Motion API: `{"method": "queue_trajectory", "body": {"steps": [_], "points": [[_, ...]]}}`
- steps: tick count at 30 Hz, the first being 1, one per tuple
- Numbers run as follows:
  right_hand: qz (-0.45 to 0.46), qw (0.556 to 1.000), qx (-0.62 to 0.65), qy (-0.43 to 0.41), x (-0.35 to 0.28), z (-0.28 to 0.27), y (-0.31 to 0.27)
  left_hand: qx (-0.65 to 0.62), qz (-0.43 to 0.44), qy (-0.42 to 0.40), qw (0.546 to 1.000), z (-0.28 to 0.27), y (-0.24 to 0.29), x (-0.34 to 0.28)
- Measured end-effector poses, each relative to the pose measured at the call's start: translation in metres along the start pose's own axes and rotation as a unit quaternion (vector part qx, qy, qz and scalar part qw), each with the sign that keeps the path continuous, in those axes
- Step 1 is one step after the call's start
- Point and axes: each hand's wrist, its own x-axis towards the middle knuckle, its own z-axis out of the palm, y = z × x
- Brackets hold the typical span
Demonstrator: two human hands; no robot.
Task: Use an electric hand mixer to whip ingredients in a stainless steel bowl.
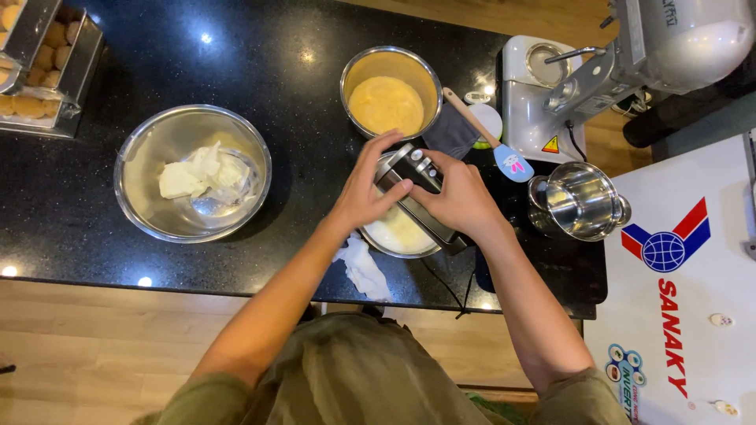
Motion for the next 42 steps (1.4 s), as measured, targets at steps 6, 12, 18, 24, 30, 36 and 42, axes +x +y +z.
{"method": "queue_trajectory", "body": {"steps": [6, 12, 18, 24, 30, 36, 42], "points": [[-0.138, 0.988, 0.070, -0.005, 0.006, -0.003, 0.034, -0.178, -0.110, -0.178, 0.962, 0.014, -0.025, 0.024], [-0.213, 0.948, 0.233, -0.045, -0.014, -0.016, 0.047, -0.211, -0.130, -0.104, 0.963, 0.032, -0.040, 0.015], [-0.204, 0.918, 0.083, 0.331, -0.076, 0.003, 0.069, -0.234, -0.155, -0.036, 0.959, 0.034, -0.036, 0.010], [0.057, 0.866, 0.327, 0.373, -0.102, 0.117, 0.165, -0.195, -0.140, -0.003, 0.971, 0.035, -0.035, 0.002], [-0.039, 0.827, 0.508, 0.236, -0.080, 0.088, 0.111, -0.198, -0.162, -0.023, 0.966, 0.042, -0.025, -0.003], [0.058, 0.816, 0.539, 0.199, -0.062, 0.073, 0.109, -0.210, -0.154, 0.001, 0.965, 0.052, -0.027, -0.009], [0.043, 0.792, 0.564, 0.229, -0.064, 0.072, 0.112, -0.131, -0.151, -0.023, 0.980, 0.051, -0.014, -0.011]]}}
